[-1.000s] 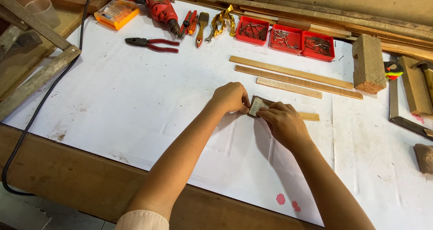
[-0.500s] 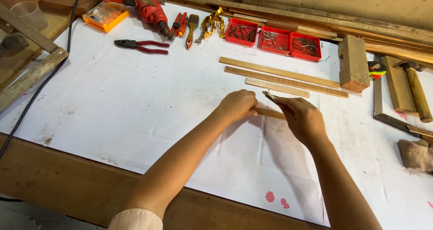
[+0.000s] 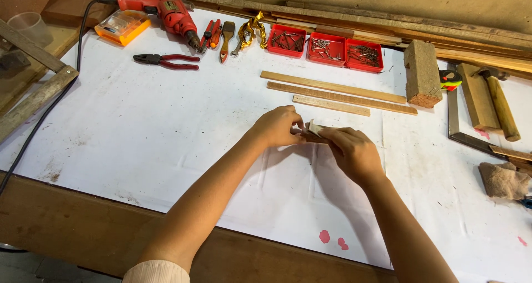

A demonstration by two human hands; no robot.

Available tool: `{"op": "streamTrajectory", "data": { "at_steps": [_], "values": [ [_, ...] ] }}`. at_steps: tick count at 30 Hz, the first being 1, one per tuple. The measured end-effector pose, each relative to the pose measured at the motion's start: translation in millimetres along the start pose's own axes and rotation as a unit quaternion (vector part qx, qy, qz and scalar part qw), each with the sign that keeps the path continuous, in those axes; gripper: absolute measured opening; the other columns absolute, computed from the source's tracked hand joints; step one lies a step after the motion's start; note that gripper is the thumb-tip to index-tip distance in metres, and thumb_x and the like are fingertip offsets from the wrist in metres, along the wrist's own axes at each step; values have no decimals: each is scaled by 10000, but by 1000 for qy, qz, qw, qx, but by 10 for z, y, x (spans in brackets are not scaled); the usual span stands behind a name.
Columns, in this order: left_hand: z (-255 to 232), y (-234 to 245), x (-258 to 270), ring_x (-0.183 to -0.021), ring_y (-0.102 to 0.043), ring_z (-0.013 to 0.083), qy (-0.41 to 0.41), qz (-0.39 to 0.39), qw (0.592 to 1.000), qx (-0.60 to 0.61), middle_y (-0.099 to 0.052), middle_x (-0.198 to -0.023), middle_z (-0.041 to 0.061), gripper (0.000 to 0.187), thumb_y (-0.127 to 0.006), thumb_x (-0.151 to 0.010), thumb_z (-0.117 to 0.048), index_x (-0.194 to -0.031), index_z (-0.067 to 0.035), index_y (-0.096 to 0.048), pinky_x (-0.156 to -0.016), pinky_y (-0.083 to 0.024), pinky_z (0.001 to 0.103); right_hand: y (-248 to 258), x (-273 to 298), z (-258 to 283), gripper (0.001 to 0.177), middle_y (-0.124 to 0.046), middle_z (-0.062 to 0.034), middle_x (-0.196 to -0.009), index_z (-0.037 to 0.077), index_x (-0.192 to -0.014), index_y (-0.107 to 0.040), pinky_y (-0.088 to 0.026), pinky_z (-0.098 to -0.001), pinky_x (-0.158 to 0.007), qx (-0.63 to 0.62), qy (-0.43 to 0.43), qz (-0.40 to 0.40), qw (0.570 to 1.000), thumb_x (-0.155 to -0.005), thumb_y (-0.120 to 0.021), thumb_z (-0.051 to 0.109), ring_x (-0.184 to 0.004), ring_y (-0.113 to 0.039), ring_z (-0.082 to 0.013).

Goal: Sanding thin wooden strips with sandpaper on a workbench.

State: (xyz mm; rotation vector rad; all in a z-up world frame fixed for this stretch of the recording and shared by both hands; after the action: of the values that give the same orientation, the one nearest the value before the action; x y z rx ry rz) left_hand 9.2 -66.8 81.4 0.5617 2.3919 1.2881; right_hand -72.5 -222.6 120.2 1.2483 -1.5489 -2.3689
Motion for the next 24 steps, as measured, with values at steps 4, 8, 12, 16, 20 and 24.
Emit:
{"op": "streamTrajectory", "data": {
  "at_steps": [4,8,12,16,20,24],
  "values": [
    [106,-72,50,-931,-703,271,24,31,999,-37,-742,-983,105,380,-911,-643,-313,-928,-90,-795,-802,-571,407,-192,-42,154,247,-774,-60,-1080,105,-1103,-777,-580,-391,-844,-9,17,18,1000,-862,-733,76,-993,-724,-259],
    [282,-134,3,-881,-738,291,53,49,997,19,-771,-972,111,199,-810,-782,-214,-966,-139,-826,-798,-597,408,-391,-53,154,246,-781,-15,-1112,129,-1073,-789,-571,-384,-888,9,37,75,996,-845,-704,93,-1063,-703,-250],
    [287,-204,-71,-900,-735,281,27,38,999,-1,-774,-963,97,182,-830,-776,-176,-947,-115,-821,-807,-586,417,-389,-1,-116,209,-773,-5,-1130,170,-1078,-798,-571,-376,-927,68,25,120,990,-911,-685,116,-1110,-699,-222],
    [321,-224,-75,-902,-739,267,31,42,998,25,-768,-973,91,174,-820,-779,-156,-943,-96,-815,-809,-594,406,-214,153,-362,237,-782,13,-1136,184,-1059,-804,-572,-376,-929,104,4,134,986,-886,-675,86,-1140,-701,-213],
    [284,-198,-57,-896,-738,265,35,35,998,40,-757,-980,98,182,-817,-780,-144,-953,-86,-812,-800,-597,400,-245,228,-380,199,-782,-6,-1106,157,-1062,-802,-576,-373,-907,103,-8,119,987,-901,-690,120,-1068,-709,-209],
    [255,-190,-25,-902,-740,264,59,51,997,28,-757,-983,100,177,-814,-810,-160,-974,-92,-814,-810,-592,394,-344,65,-42,172,-780,-28,-1051,124,-1019,-791,-582,-364,-859,99,5,84,992,-870,-708,104,-1033,-704,-218]
  ]
}}
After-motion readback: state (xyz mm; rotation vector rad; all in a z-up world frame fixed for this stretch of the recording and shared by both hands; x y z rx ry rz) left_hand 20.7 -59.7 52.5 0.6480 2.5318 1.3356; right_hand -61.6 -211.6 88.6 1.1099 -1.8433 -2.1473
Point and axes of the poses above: each hand's wrist, its own x-axis away from the middle knuckle, its own y-axis out of the back of the hand, z = x × y, the point moved 8 cm from there along -x, towards the middle knuckle
